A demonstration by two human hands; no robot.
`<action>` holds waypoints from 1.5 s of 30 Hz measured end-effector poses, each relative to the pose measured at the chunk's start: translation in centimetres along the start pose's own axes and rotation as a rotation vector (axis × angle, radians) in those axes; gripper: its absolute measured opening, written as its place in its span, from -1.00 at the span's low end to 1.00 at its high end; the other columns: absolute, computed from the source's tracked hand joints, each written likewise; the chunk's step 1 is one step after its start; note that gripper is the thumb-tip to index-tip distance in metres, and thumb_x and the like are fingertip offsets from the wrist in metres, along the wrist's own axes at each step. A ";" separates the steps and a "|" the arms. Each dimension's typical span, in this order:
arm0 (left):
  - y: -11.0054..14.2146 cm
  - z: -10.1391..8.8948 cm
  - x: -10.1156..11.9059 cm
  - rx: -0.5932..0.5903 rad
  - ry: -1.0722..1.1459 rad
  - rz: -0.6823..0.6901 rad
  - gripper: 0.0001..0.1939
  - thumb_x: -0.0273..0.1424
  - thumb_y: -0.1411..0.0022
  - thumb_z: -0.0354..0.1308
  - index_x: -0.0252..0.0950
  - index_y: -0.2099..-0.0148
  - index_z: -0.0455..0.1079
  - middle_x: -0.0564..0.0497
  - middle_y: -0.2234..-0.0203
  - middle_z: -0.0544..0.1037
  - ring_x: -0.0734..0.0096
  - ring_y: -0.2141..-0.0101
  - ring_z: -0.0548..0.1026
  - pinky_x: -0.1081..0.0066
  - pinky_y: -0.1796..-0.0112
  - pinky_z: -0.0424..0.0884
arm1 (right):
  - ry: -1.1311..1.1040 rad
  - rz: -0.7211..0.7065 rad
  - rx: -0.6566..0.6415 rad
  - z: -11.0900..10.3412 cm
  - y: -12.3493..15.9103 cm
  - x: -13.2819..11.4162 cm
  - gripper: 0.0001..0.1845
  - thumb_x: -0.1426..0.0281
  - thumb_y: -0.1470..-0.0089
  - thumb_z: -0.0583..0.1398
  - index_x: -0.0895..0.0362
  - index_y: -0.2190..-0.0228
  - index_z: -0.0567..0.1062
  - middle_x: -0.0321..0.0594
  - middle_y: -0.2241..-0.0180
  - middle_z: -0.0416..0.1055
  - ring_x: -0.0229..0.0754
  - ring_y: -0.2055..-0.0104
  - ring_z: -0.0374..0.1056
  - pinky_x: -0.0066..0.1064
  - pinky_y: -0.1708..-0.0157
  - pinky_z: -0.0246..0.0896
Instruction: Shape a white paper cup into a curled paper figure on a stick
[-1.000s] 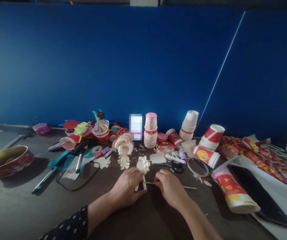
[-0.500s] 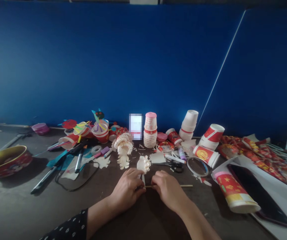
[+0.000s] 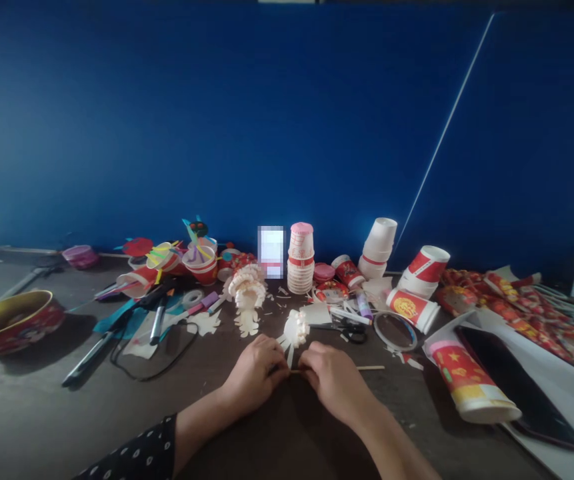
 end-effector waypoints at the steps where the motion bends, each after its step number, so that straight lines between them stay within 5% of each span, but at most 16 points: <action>1: -0.1 0.1 -0.2 -0.010 -0.001 -0.013 -0.92 -0.50 0.00 0.24 -0.30 0.51 0.45 0.03 0.49 0.48 0.36 0.34 0.35 0.42 0.29 0.23 | -0.006 -0.009 0.002 0.1 0.0 -0.1 -0.78 0.55 0.00 0.04 0.08 0.41 0.45 -0.29 0.40 0.36 -0.24 0.33 0.29 -0.46 0.37 0.03; 25: 0.0 0.0 0.6 -0.087 -0.003 0.049 -0.95 -0.48 -0.03 0.19 -0.25 0.45 0.44 0.07 0.38 0.48 0.30 0.22 0.31 0.30 0.15 0.19 | 0.039 0.113 0.051 0.7 0.0 -0.1 -0.91 0.44 0.00 0.13 0.08 0.51 0.41 -0.31 0.43 0.36 -0.23 0.37 0.28 -0.46 0.41 0.01; 45: -0.1 0.4 0.7 -0.092 -0.117 -0.088 -0.95 -0.49 0.00 0.12 -0.29 0.47 0.38 0.01 0.38 0.46 0.24 0.18 0.30 0.26 0.16 0.17 | 0.106 0.213 0.051 1.1 0.0 -0.1 -0.91 0.50 0.05 0.10 0.10 0.51 0.37 -0.27 0.42 0.36 -0.24 0.39 0.29 -0.48 0.43 0.02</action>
Point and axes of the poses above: each hand's wrist, its own y-axis away from the middle knuckle, its own z-axis out of the palm, x = y × z, the point moved 8 cm from there along -y, towards the middle knuckle
